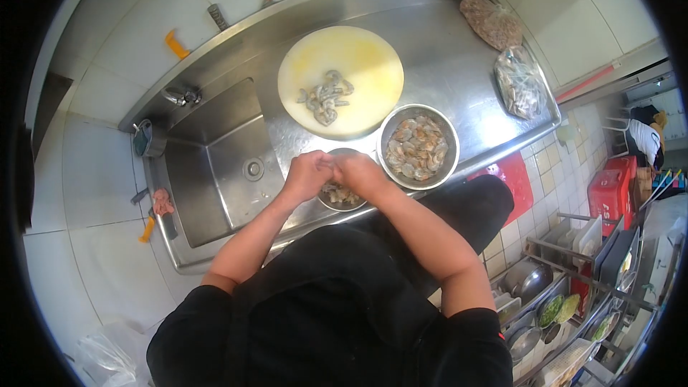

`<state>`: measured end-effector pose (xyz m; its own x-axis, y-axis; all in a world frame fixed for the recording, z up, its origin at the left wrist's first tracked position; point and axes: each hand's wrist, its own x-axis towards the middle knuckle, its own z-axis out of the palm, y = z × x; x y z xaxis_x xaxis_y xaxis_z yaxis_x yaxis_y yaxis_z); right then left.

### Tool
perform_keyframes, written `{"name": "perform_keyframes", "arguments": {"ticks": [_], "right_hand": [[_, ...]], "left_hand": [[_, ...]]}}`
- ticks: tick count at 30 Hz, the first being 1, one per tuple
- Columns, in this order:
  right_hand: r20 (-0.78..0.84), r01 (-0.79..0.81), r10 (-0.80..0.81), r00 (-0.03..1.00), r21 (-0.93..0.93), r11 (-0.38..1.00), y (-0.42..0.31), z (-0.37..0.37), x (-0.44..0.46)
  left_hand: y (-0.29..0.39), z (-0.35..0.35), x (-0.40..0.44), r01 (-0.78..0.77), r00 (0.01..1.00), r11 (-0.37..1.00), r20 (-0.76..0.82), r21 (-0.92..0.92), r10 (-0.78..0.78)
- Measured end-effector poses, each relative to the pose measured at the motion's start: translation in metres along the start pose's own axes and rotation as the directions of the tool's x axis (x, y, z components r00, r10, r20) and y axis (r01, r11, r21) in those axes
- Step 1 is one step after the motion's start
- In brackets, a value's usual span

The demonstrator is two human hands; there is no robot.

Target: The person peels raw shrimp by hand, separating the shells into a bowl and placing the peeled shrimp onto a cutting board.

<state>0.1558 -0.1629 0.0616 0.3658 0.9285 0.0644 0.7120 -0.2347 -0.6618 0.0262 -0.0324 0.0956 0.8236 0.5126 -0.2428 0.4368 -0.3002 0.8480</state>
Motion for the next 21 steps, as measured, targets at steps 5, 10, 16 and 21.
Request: {"name": "perform_keyframes", "arguments": {"ticks": [5,10,16,21], "right_hand": [[-0.040,0.045,-0.042,0.998,0.080,0.996,0.003,0.001,0.000],[0.037,-0.144,0.140,0.990,0.297,0.944,-0.007,0.002,0.000],[0.037,-0.092,0.085,0.996,0.265,0.960,-0.009,-0.002,0.000],[0.082,-0.147,0.127,0.988,0.315,0.938,-0.011,-0.009,0.000]], "left_hand": [[-0.003,0.000,-0.003,0.043,0.999,0.999,0.010,0.025,-0.043],[-0.029,-0.006,0.010,0.133,0.990,0.948,-0.002,-0.288,-0.139],[-0.020,-0.011,0.005,0.059,0.998,0.980,0.012,-0.192,-0.058],[-0.029,-0.013,0.012,0.033,0.999,0.972,0.018,-0.234,-0.030]]}}
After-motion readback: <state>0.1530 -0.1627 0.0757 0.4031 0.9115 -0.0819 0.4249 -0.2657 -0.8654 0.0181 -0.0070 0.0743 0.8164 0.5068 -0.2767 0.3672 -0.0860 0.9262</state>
